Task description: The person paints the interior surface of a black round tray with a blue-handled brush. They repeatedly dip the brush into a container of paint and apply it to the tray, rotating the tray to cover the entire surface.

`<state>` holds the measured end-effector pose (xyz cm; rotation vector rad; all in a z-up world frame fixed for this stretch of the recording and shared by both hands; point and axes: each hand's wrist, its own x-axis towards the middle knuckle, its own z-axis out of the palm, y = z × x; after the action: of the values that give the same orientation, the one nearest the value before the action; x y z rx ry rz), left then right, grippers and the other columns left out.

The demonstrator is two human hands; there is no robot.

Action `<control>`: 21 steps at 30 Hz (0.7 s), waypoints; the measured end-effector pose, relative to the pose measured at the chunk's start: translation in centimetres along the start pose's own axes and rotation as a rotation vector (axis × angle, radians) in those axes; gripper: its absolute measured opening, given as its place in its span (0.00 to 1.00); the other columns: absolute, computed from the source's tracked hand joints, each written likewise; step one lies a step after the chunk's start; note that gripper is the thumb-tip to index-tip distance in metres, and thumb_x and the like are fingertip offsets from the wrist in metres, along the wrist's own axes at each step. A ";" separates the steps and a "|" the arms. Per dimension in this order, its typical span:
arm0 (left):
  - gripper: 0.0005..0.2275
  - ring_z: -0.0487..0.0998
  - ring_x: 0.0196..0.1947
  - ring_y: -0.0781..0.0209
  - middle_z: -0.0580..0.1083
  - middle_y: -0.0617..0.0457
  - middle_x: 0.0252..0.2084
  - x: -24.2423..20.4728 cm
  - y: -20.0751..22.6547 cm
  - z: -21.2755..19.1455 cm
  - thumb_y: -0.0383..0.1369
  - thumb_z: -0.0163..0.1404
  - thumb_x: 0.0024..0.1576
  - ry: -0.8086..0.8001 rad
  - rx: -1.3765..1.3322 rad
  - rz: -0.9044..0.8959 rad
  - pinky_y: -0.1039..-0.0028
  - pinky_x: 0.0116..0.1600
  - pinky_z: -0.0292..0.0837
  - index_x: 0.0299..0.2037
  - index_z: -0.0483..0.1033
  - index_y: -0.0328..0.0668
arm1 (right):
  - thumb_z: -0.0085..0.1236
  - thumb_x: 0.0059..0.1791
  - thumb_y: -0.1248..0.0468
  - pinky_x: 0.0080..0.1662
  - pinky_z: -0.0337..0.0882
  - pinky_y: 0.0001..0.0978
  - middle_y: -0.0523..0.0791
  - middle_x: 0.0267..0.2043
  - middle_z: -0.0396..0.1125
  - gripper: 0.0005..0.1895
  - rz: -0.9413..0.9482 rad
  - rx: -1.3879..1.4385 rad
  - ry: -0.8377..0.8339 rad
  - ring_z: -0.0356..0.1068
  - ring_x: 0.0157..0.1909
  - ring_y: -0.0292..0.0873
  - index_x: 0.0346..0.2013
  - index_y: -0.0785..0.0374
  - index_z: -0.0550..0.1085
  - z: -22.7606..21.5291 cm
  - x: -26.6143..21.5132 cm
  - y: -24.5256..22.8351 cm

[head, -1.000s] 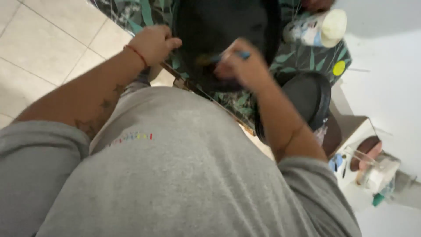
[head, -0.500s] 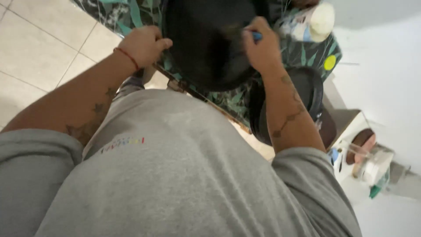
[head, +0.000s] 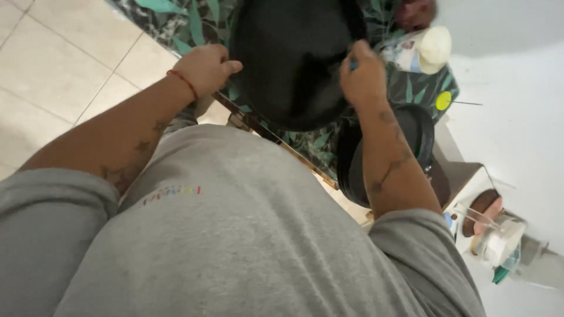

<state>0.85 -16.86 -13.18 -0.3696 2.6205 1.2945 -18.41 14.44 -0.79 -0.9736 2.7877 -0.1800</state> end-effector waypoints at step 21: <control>0.22 0.79 0.42 0.38 0.78 0.36 0.41 -0.5 2.2 -2.1 0.50 0.49 0.65 -0.153 0.003 -0.089 0.51 0.49 0.73 0.42 0.79 0.33 | 0.54 0.58 0.66 0.40 0.72 0.51 0.57 0.36 0.64 0.05 0.275 0.826 -0.215 0.66 0.38 0.65 0.40 0.63 0.68 1.5 -2.4 -4.8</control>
<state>0.58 -17.19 -10.16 -0.3662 2.4509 1.2384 -13.30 12.11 -1.14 -0.3688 2.2492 -1.0077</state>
